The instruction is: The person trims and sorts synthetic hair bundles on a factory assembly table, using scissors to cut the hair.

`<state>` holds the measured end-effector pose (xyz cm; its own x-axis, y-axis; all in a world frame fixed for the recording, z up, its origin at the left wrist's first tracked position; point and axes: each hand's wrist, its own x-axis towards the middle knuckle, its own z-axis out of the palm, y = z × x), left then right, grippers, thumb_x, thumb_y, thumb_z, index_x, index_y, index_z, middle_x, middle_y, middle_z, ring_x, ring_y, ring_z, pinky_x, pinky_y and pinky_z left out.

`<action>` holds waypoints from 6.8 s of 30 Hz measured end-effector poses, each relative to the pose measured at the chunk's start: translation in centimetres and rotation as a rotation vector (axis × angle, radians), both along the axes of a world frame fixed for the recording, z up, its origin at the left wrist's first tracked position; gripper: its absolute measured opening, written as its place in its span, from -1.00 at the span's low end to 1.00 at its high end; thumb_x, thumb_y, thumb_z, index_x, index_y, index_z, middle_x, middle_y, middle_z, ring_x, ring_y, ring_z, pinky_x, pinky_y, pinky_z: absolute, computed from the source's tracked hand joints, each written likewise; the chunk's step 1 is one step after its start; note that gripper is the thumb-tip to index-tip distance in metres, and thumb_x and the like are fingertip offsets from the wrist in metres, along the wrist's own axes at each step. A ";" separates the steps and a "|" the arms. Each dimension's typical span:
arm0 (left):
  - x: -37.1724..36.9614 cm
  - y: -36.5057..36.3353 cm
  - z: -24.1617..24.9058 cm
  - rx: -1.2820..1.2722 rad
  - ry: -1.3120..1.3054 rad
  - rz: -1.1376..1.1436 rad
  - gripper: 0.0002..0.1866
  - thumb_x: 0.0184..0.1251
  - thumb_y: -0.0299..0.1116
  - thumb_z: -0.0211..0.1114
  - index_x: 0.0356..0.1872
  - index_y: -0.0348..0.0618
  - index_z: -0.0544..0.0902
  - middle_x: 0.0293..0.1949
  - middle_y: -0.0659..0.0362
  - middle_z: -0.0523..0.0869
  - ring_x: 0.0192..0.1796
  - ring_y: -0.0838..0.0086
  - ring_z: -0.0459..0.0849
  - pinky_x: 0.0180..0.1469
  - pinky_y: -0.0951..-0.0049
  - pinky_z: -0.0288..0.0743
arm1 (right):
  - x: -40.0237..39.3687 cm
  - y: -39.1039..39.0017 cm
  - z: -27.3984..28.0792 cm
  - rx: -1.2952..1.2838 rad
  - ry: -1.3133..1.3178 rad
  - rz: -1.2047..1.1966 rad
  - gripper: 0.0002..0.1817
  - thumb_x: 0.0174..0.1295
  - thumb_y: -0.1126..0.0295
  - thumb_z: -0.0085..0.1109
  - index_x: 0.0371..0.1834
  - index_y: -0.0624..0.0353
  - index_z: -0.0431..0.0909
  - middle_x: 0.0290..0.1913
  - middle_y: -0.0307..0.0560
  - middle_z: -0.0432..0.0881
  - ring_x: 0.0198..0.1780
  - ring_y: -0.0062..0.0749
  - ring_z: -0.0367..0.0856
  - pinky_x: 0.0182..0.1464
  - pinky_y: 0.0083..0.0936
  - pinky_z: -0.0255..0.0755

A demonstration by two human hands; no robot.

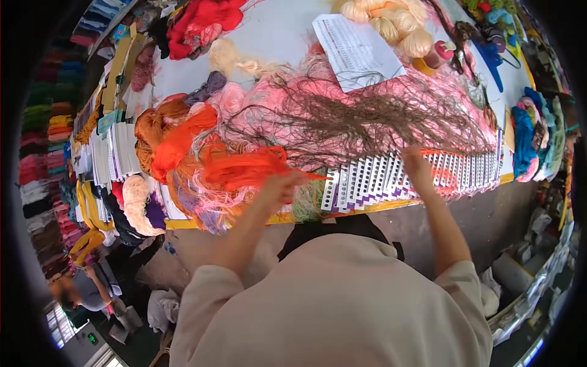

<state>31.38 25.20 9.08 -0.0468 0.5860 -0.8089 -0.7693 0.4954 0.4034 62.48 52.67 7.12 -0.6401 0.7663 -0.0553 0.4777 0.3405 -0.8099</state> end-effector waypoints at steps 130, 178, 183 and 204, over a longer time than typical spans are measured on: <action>4.4 0.6 19.5 0.752 0.053 0.235 -0.36 0.60 0.02 -0.17 0.22 -0.48 0.45 0.02 -0.04 0.64 0.03 0.26 0.64 0.20 0.18 0.49 | -13.4 -17.0 21.6 -0.960 0.603 -0.054 -0.86 0.47 0.32 -0.02 -0.14 0.13 0.49 -0.34 -0.29 0.58 -0.48 -0.70 0.38 -0.42 -0.70 0.29; -24.7 -21.2 7.6 0.260 0.126 0.990 -0.84 0.31 -0.60 0.11 -0.16 -0.12 0.54 -0.61 0.39 0.31 -0.68 0.69 0.15 -0.67 0.66 -0.02 | 21.1 10.9 9.2 -0.656 0.816 -0.672 -0.89 0.25 0.46 0.11 -0.43 0.05 0.43 -0.47 -0.22 0.55 -0.37 -0.43 0.57 -0.28 -0.53 0.47; -24.5 -22.8 8.8 0.449 0.386 1.049 -0.66 0.47 -0.25 0.13 0.08 -0.31 0.50 -0.59 0.40 0.39 -0.69 0.75 0.16 -0.72 0.68 -0.04 | 31.9 16.5 13.2 0.351 0.134 -1.186 -0.87 0.22 0.47 -0.06 -0.45 0.20 0.46 -0.43 -0.11 0.50 -0.47 -0.38 0.45 -0.49 -0.39 0.30; 11.6 10.2 -6.7 -0.026 0.156 0.018 -0.82 0.28 -0.38 0.30 -0.45 -0.22 0.53 -0.61 0.26 0.47 -0.68 0.61 0.37 -0.66 0.47 0.18 | -6.6 -3.3 -3.1 -0.404 -0.253 0.402 -0.85 0.40 0.23 0.03 -0.11 0.02 0.43 -0.51 0.04 0.58 -0.41 -0.05 0.62 -0.32 -0.17 0.42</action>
<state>42.97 35.45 2.39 -0.1833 0.5631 -0.8058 -0.7073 0.4938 0.5059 55.84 49.40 3.99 -0.8034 0.3546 -0.4784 0.5698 0.2242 -0.7907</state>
